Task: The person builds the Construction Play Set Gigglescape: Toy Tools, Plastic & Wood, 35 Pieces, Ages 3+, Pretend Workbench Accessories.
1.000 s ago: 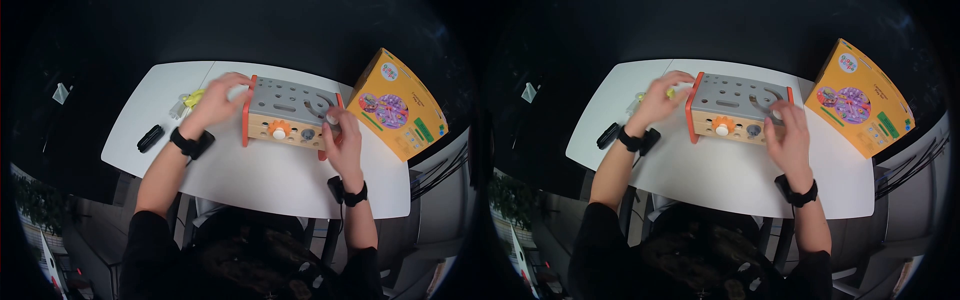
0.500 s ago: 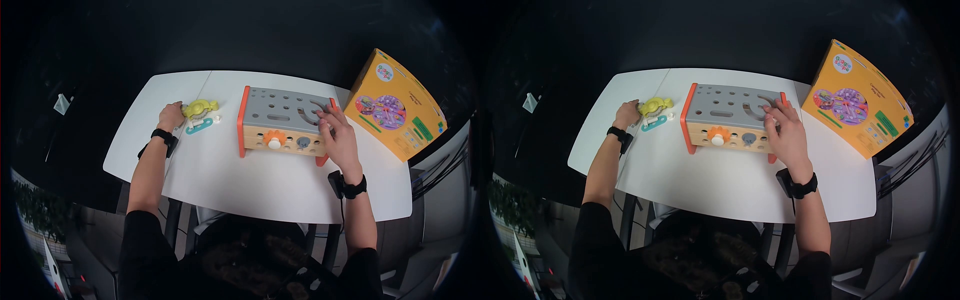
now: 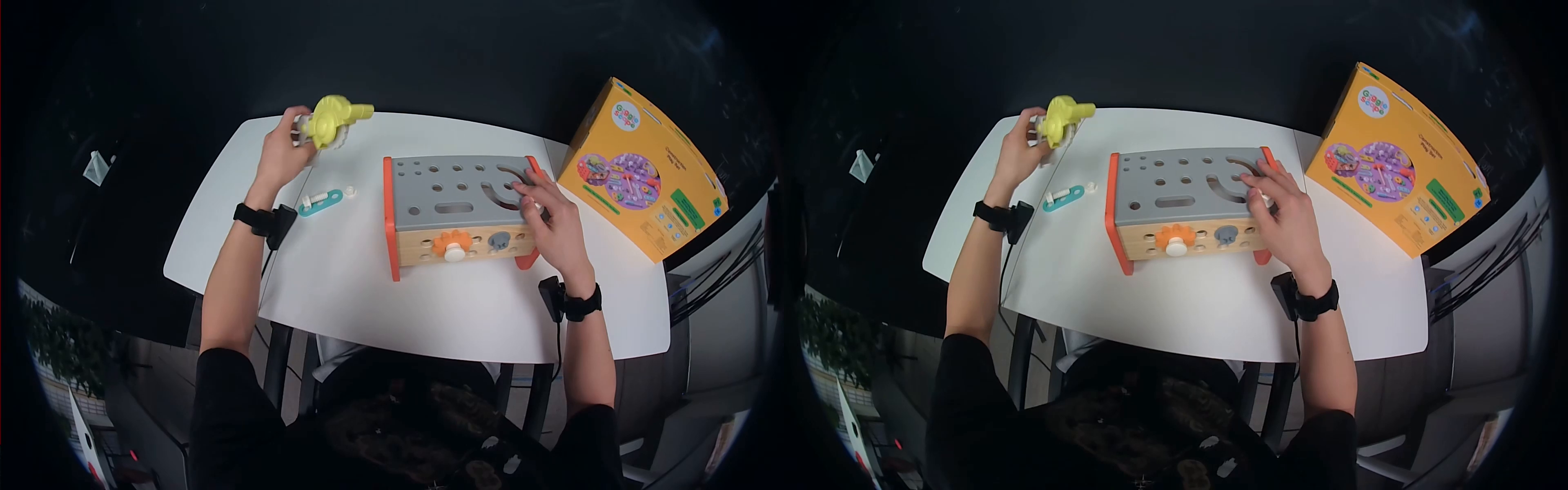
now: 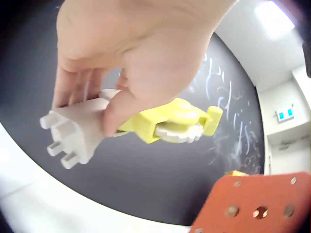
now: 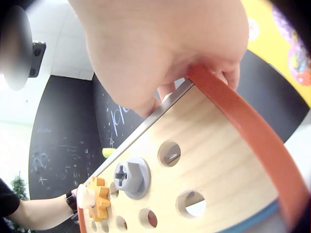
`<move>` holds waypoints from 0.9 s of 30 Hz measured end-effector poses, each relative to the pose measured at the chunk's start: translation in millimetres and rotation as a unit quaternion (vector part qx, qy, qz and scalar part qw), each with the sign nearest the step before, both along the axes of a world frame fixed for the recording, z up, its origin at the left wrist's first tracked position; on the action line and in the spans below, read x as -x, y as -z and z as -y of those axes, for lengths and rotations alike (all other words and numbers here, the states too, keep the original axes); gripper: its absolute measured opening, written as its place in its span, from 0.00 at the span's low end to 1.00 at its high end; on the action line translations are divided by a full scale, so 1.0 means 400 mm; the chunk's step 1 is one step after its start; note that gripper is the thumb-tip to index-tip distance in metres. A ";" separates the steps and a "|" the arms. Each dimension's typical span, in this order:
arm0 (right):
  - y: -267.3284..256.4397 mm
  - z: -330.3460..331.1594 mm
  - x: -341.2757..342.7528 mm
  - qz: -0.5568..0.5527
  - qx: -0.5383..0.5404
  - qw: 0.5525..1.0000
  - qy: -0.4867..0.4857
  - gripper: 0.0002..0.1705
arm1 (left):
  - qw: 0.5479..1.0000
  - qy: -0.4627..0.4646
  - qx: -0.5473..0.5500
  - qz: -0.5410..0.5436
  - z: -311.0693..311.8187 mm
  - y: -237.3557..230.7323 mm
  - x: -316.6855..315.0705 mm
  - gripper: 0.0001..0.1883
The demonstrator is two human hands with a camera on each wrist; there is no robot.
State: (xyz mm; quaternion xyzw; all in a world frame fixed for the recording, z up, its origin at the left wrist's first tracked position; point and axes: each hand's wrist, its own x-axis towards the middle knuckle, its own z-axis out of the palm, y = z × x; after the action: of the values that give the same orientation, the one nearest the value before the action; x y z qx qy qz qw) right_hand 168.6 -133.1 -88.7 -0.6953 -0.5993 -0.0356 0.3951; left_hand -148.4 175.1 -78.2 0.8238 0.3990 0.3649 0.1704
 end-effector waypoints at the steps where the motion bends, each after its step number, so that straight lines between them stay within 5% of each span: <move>1: -0.001 0.001 0.002 -0.004 0.000 1.000 0.003 0.16 | 1.000 -0.001 0.000 0.000 0.023 -0.012 -0.017 0.29; 3: 0.001 -0.001 0.002 -0.007 0.001 1.000 0.004 0.16 | 0.981 0.129 0.039 0.143 0.071 -0.032 -0.049 0.31; 9: 0.004 -0.002 0.000 -0.003 -0.001 1.000 0.005 0.16 | 0.939 0.256 0.065 0.222 0.187 -0.066 -0.141 0.27; 27: 0.004 -0.003 0.002 -0.002 -0.011 1.000 0.001 0.16 | 0.955 0.254 0.102 0.111 0.241 -0.029 -0.189 0.30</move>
State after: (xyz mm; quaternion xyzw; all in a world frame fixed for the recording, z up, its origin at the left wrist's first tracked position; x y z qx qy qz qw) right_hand 167.6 -131.8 -90.5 -0.6916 -0.5973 -0.0417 0.4040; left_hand -72.9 78.6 -66.7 0.8306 0.1900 0.3557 0.3840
